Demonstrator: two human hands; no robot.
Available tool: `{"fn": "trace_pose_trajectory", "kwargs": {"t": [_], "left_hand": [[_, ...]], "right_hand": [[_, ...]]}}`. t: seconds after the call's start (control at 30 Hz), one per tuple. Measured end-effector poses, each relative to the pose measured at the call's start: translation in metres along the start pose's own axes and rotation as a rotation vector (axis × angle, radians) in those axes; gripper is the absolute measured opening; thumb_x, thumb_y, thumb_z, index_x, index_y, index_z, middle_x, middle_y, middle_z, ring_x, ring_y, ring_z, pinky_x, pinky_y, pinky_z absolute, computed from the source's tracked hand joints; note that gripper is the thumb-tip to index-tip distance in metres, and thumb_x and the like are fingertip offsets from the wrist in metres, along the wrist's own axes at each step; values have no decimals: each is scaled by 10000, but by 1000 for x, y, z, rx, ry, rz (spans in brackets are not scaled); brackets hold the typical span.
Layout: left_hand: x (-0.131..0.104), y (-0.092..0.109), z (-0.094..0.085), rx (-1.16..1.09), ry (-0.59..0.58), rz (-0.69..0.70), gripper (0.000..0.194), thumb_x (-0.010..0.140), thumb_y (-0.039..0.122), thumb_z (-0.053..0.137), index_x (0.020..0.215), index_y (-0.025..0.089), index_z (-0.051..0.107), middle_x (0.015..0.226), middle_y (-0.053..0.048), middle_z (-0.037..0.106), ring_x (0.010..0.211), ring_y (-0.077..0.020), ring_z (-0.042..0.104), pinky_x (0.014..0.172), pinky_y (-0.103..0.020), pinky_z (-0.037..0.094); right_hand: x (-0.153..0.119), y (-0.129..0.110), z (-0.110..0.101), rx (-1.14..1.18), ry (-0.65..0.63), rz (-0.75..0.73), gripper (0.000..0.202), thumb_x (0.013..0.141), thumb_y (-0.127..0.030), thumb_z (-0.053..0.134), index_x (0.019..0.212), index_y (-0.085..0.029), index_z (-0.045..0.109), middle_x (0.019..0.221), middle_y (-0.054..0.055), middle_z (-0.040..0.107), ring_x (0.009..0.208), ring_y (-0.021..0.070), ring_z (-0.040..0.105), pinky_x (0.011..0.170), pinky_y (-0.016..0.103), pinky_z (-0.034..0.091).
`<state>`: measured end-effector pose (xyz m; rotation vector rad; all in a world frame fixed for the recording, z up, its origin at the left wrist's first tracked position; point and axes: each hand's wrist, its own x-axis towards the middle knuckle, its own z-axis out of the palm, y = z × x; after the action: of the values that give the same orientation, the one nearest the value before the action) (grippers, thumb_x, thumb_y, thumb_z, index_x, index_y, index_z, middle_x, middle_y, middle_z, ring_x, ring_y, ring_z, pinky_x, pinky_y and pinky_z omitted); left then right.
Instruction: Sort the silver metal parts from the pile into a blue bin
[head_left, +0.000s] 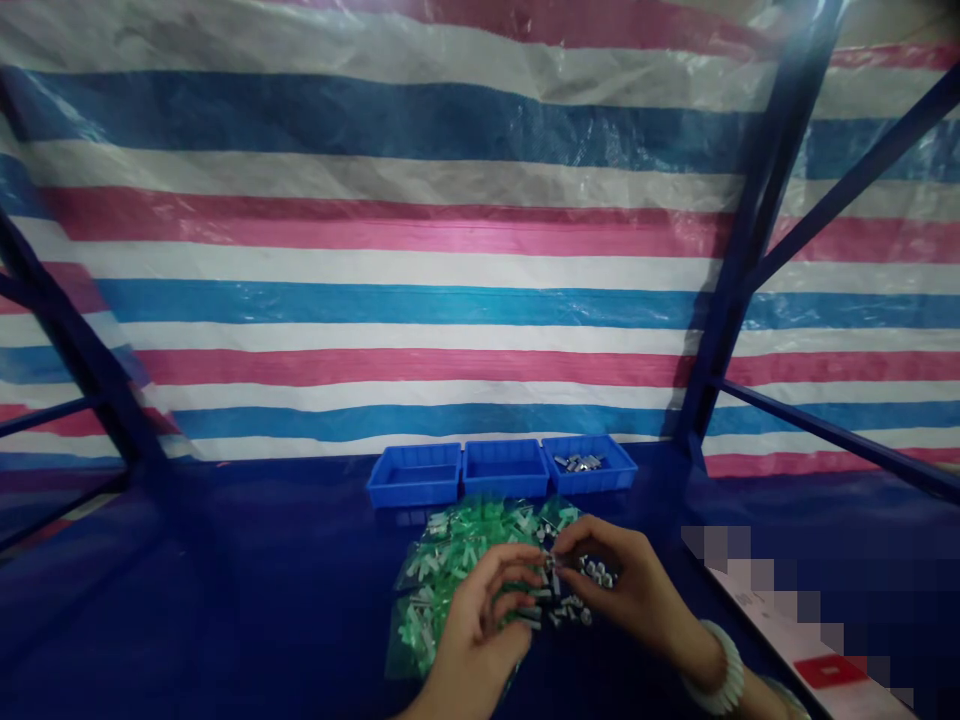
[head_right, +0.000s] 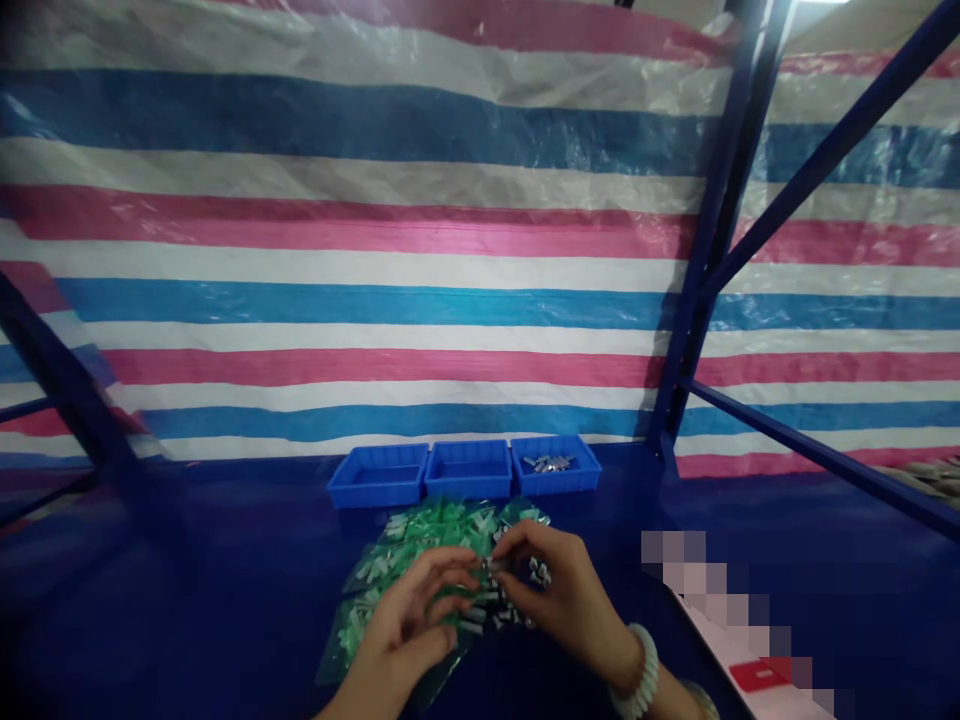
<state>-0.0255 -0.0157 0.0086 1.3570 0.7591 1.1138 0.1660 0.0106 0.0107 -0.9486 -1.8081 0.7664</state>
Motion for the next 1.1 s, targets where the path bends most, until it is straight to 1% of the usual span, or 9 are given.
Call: {"fn": "trace_pose_trajectory", "kwargs": {"t": [0.17, 0.3, 0.4, 0.47, 0.5, 0.63, 0.77, 0.93, 1.1], "left_hand": [[-4, 1, 1, 204, -77, 164, 486, 657, 21, 475, 1073, 224, 624, 1140, -57, 619, 1115, -251, 546, 939, -373, 442], [0, 1, -2, 200, -43, 183, 435, 692, 30, 461, 1053, 215, 617, 1134, -62, 618, 1130, -246, 547, 958, -375, 439], [4, 3, -6, 204, 11, 183, 392, 703, 46, 465, 1027, 206, 617, 1121, -69, 615, 1127, -248, 547, 965, -385, 430], [7, 4, -8, 213, 44, 196, 374, 704, 54, 467, 1013, 201, 617, 1103, -71, 618, 1110, -248, 552, 951, -383, 436], [8, 5, -9, 221, 57, 205, 368, 704, 56, 466, 1008, 199, 617, 1091, -70, 620, 1097, -245, 558, 940, -380, 440], [12, 3, -11, 270, 104, 222, 378, 687, 47, 451, 990, 196, 621, 1067, -63, 631, 1056, -236, 573, 915, -369, 449], [16, 0, -15, 285, 157, 194, 386, 668, 45, 445, 968, 203, 629, 1053, -54, 651, 1021, -231, 592, 890, -360, 455], [18, 1, -17, 292, 217, 179, 389, 655, 31, 435, 943, 201, 635, 1045, -50, 665, 989, -223, 602, 870, -351, 452], [16, 0, -15, 294, 210, 187, 377, 680, 30, 441, 948, 207, 637, 1056, -51, 663, 981, -221, 609, 862, -351, 450]], "right_hand": [[0, 11, 8, 324, -83, 186, 238, 741, -336, 738, 849, -195, 581, 828, 30, 687, 804, 186, 676, 723, 290, 549], [10, 24, 6, 381, -94, 185, 300, 767, -400, 709, 937, -185, 588, 840, 41, 712, 818, 191, 694, 767, 318, 553], [35, 32, -13, 175, 32, 118, 315, 819, -414, 626, 1014, -169, 586, 892, 72, 723, 836, 205, 703, 794, 349, 556], [57, 38, -29, -165, 188, 66, 277, 828, -383, 585, 981, -152, 593, 841, 75, 717, 768, 196, 698, 732, 332, 564], [67, 41, -36, -240, 233, 64, 264, 815, -348, 596, 976, -139, 597, 849, 89, 707, 789, 206, 688, 738, 340, 555], [93, 54, -48, -435, 276, 67, 256, 795, -233, 574, 1020, -115, 600, 916, 113, 680, 696, 190, 631, 760, 386, 500], [83, 54, -34, -552, 111, 47, 202, 787, -158, 526, 940, -124, 655, 855, 91, 685, 649, 174, 592, 729, 347, 464], [52, 38, -21, -546, -357, -3, 134, 629, -82, 625, 671, -187, 696, 635, -20, 678, 597, 139, 613, 592, 209, 428], [37, 26, -13, -647, -478, -3, 148, 637, -116, 655, 734, -207, 720, 687, -7, 680, 665, 153, 605, 640, 232, 405]]}}
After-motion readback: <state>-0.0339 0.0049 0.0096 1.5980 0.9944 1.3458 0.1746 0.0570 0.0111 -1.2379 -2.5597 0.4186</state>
